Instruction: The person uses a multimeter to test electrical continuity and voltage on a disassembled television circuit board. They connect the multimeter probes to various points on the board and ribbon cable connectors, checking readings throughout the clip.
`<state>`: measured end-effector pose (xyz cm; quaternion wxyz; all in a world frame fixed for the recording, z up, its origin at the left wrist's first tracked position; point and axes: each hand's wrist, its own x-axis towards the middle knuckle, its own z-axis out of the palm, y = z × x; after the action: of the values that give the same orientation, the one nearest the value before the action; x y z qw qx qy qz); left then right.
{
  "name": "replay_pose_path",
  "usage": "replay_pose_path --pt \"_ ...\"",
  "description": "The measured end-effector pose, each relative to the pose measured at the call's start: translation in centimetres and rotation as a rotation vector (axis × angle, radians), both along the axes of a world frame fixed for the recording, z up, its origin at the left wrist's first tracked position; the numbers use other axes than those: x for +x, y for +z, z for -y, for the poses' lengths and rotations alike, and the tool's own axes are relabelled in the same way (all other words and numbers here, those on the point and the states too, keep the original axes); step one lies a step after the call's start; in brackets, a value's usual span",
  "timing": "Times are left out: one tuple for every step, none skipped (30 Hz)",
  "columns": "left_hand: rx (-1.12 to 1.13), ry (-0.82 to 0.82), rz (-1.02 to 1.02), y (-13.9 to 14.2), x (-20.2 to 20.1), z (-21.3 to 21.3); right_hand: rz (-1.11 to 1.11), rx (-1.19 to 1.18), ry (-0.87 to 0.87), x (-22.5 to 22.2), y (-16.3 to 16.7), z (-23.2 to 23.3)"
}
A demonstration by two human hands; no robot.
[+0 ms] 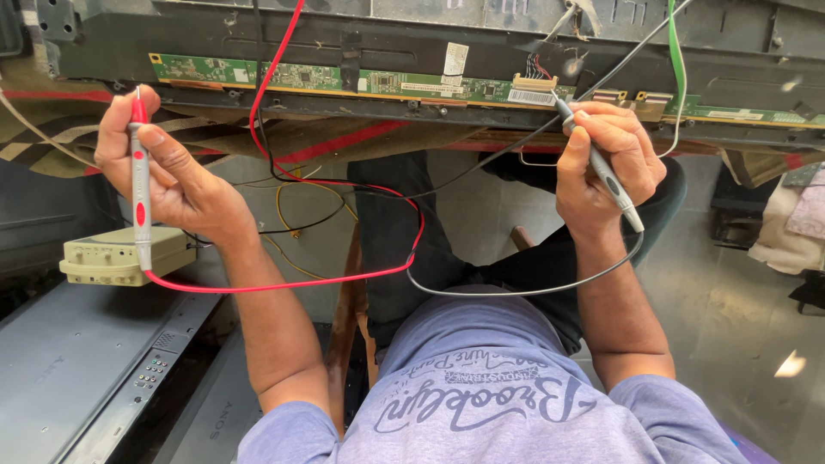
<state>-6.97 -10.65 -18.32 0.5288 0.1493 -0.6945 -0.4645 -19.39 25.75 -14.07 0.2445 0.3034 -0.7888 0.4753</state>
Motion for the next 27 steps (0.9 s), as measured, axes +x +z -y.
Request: replay_pose_path --pt "0.002 -0.008 -0.007 0.0 0.0 0.0 -0.002 0.001 0.002 0.0 0.0 0.0" --pt "0.003 -0.013 -0.013 -0.1 0.0 -0.1 -0.004 0.002 0.004 0.0 0.0 0.0" --pt "0.005 -0.018 -0.018 -0.2 0.0 -0.1 -0.004 0.008 0.001 0.0 0.0 0.0" --pt "0.005 -0.019 -0.022 -0.2 -0.1 -0.1 -0.006 0.012 -0.001 0.0 0.0 0.0" --pt "0.006 -0.02 -0.023 -0.2 -0.1 -0.1 -0.006 0.017 -0.001 0.1 0.0 0.1" --pt "0.008 -0.021 -0.023 -0.2 -0.1 -0.1 -0.009 0.024 -0.002 0.1 0.1 0.1" --pt "0.009 -0.021 -0.02 -0.2 -0.1 -0.2 -0.012 0.031 -0.002 0.1 0.2 0.1" --pt "0.01 -0.021 -0.019 -0.2 -0.1 -0.3 -0.016 0.037 -0.001 0.1 0.3 0.2" --pt "0.009 -0.014 -0.011 -0.1 -0.1 -0.5 -0.014 0.038 -0.001 0.1 0.4 0.2" --pt "0.008 -0.006 -0.003 -0.1 -0.1 -0.8 -0.011 0.04 0.0 0.1 0.6 0.2" --pt "-0.003 0.005 0.008 -0.1 0.0 -1.2 -0.009 0.039 0.004 0.1 0.7 0.4" --pt "-0.013 0.016 0.019 0.0 0.1 -1.5 -0.013 0.048 -0.001 0.1 0.8 0.5" --pt "-0.03 0.026 0.035 0.0 0.2 -2.1 -0.016 0.056 -0.005 0.1 0.9 0.5" --pt "-0.047 0.037 0.05 0.1 0.3 -2.8 -0.019 0.065 -0.009 0.1 1.0 0.6" --pt "-0.08 0.011 0.04 0.1 0.2 -3.3 -0.023 0.068 -0.007 0.0 1.0 0.7" --pt "-0.112 -0.018 0.033 0.2 0.1 -3.8 -0.025 0.072 -0.006 0.0 1.1 0.8" --pt "-0.144 -0.048 0.024 0.4 0.1 -4.4 -0.028 0.076 -0.006 0.0 1.1 0.8" --pt "-0.164 -0.093 0.03 0.6 0.0 -5.1 -0.023 0.077 -0.003 0.0 1.1 0.8" --pt "-0.182 -0.14 0.035 0.8 0.0 -6.0 -0.018 0.08 -0.001 0.0 1.0 0.7" --pt "-0.208 -0.157 0.083 1.1 0.0 -7.0 -0.013 0.083 -0.001 0.0 1.0 0.6" --pt "-0.234 -0.174 0.129 1.3 -0.1 -7.9 -0.019 0.079 0.002 -0.1 0.9 0.7" --pt "-0.242 -0.204 0.101 1.5 -0.5 -8.8 -0.024 0.076 0.003 -0.1 0.8 0.7" --pt "-0.249 -0.233 0.075 1.6 -0.8 -9.6 -0.029 0.074 0.004 -0.1 0.7 0.6" --pt "-0.236 -0.253 0.072 1.8 -1.2 -10.2 -0.023 0.073 0.004 -0.1 0.7 0.6" --pt "-0.224 -0.274 0.067 1.9 -1.5 -10.6 -0.019 0.071 0.004 0.0 0.7 0.5" --pt "-0.212 -0.293 0.062 2.0 -1.9 -10.9 -0.016 0.069 0.005 0.0 0.7 0.5" --pt "-0.2 -0.296 0.058 2.1 -2.2 -11.1 -0.02 0.072 0.004 0.0 0.7 0.6"
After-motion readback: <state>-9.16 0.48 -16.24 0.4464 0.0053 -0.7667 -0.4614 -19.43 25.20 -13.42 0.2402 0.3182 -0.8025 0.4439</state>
